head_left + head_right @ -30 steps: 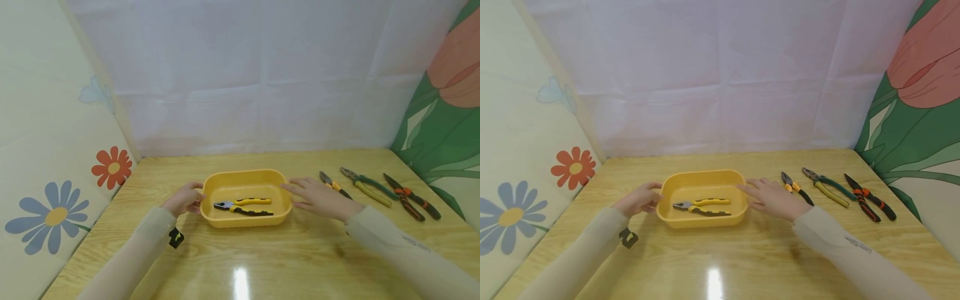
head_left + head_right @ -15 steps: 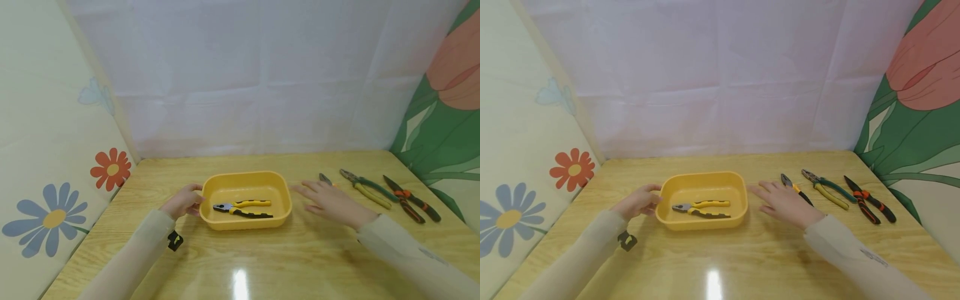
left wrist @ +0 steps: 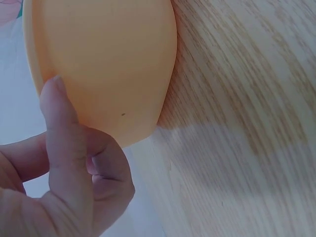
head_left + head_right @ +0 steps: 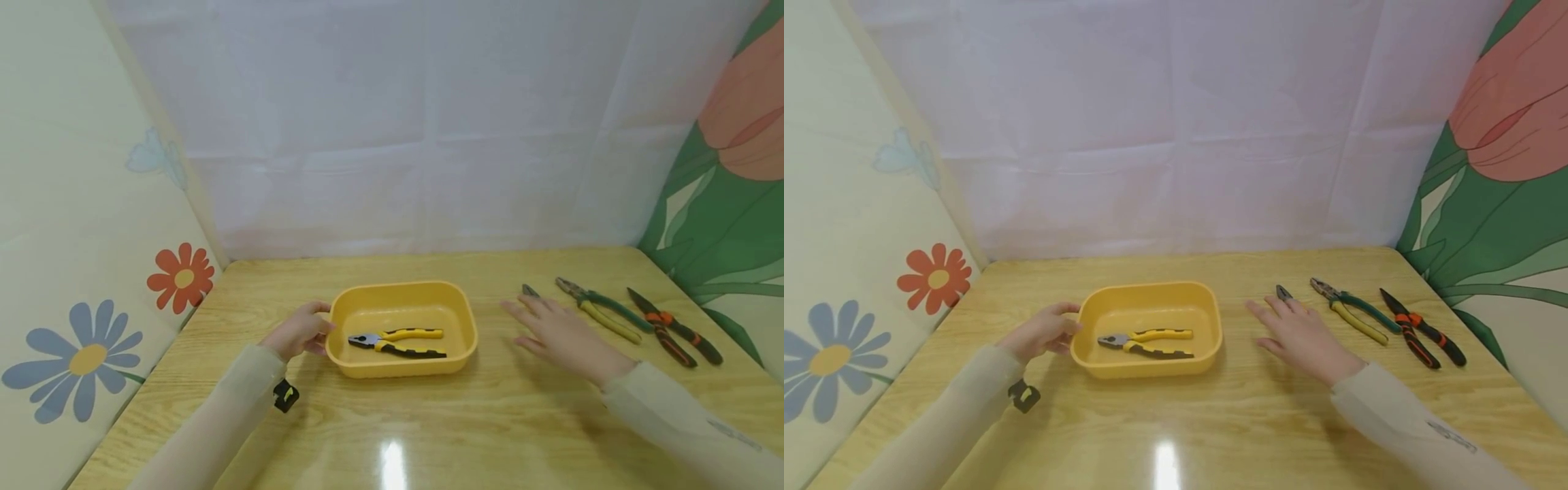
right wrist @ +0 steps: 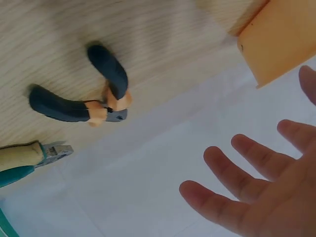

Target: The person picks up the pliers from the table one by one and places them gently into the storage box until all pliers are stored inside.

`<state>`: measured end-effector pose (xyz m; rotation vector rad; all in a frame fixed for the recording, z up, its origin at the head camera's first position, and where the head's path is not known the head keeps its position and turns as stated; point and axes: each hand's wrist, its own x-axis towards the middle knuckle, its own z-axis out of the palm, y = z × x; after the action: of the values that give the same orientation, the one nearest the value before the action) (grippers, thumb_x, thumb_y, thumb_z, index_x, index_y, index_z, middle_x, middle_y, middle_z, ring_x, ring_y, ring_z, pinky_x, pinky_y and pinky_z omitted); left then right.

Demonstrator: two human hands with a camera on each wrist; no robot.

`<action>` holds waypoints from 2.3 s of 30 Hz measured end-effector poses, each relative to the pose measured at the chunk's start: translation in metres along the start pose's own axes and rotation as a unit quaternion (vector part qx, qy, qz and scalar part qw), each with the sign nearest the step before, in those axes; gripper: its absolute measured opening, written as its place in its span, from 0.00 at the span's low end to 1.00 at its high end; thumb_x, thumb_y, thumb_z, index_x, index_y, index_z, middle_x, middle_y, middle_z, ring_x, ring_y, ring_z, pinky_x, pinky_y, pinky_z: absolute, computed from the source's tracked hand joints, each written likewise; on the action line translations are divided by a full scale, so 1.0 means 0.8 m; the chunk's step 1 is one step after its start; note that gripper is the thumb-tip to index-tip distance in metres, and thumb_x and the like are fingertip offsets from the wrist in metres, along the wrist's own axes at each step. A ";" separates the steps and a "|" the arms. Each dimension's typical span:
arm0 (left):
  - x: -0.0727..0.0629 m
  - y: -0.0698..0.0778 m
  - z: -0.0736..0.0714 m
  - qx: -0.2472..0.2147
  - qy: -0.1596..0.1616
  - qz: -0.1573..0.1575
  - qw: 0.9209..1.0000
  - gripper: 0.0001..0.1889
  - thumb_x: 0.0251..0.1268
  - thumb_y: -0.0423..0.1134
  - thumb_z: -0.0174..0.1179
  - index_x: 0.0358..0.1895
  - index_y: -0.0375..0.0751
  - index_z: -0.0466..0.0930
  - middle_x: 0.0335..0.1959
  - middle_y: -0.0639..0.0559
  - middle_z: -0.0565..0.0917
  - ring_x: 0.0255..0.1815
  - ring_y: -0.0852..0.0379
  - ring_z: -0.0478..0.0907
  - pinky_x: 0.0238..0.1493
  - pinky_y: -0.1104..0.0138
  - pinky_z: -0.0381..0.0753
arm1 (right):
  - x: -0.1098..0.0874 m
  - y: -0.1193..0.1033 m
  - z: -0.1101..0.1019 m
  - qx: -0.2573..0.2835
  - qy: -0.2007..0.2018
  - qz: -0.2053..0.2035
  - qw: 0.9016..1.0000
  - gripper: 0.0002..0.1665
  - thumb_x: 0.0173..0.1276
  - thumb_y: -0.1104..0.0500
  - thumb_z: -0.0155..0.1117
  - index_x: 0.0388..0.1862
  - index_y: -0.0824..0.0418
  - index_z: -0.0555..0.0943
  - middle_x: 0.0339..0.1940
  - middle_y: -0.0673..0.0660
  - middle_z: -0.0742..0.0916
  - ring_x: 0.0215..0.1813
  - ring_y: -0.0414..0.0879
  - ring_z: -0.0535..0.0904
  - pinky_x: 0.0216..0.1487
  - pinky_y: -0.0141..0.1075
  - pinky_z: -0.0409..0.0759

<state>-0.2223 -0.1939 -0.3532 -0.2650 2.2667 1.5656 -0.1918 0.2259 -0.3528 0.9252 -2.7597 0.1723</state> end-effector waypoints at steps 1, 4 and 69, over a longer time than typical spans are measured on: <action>0.000 0.000 0.000 0.000 0.000 0.002 1.000 0.26 0.70 0.26 0.50 0.69 0.29 0.56 0.32 0.42 0.75 0.24 0.57 0.74 0.21 0.69 0.80 | -0.002 0.001 0.001 -0.004 0.005 0.001 1.000 0.37 0.65 0.54 0.68 0.70 0.63 0.68 0.62 0.75 0.73 0.58 0.72 0.71 0.51 0.67 0.71; -0.001 -0.001 -0.001 -0.002 -0.003 0.005 1.000 0.26 0.70 0.26 0.49 0.69 0.29 0.56 0.32 0.43 0.75 0.24 0.57 0.74 0.21 0.69 0.80 | -0.006 0.005 0.005 -0.019 0.020 -0.003 1.000 0.38 0.64 0.55 0.69 0.70 0.64 0.68 0.61 0.73 0.74 0.56 0.70 0.73 0.48 0.66 0.73; -0.001 0.001 0.001 -0.007 -0.003 -0.002 1.000 0.26 0.72 0.26 0.49 0.70 0.31 0.56 0.33 0.42 0.76 0.24 0.57 0.75 0.21 0.70 0.79 | -0.055 0.066 0.069 -0.051 -0.014 0.097 0.994 0.42 0.67 0.45 0.64 0.70 0.69 0.65 0.59 0.81 0.71 0.52 0.78 0.72 0.45 0.66 0.74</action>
<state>-0.2219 -0.1932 -0.3526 -0.2684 2.2495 1.5779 -0.1993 0.2831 -0.4191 0.6382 -2.8513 0.0501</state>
